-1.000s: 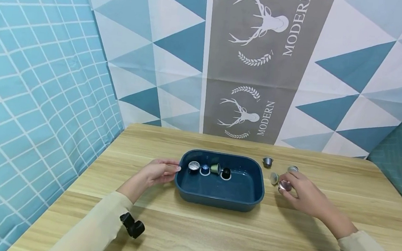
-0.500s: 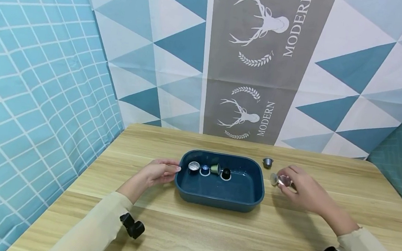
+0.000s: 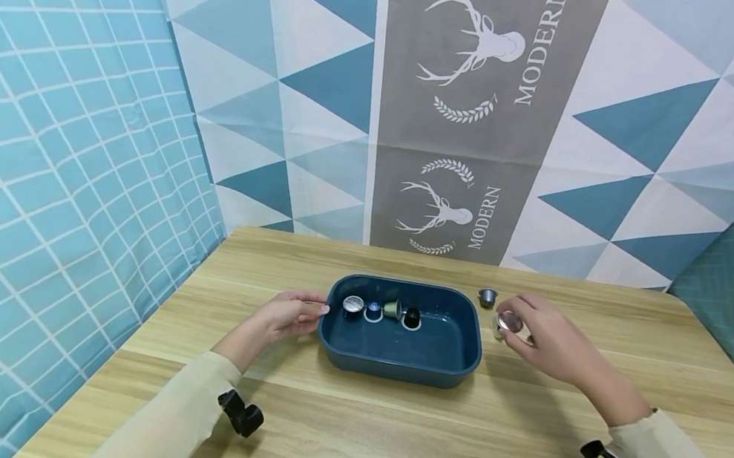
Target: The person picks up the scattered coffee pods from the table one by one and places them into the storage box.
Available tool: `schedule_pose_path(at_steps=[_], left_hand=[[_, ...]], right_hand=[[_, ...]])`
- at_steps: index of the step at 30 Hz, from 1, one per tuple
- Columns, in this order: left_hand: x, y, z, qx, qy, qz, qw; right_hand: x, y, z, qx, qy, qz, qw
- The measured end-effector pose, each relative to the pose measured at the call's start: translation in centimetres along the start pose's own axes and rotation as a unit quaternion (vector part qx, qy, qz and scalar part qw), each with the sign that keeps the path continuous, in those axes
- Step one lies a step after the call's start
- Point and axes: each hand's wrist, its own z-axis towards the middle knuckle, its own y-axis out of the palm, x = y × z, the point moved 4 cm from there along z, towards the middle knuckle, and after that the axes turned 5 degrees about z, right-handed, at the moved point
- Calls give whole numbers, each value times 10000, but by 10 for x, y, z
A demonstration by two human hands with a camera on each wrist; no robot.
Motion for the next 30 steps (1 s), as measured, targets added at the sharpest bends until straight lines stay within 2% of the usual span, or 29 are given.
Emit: schedule_pose_path(at_steps=[12,19,30], left_hand=[[-1,0,0,71,-34,51,10000],[-2,0,1,79,-67,-14,9999],[0,0,-1,5,-38,-21,10000]], right_hand=[[-15,-3,18,-501,93,140,9986],[-20,-1,30,-856,227,399,9953],[-25,2,48,-1333,163,906,9868]])
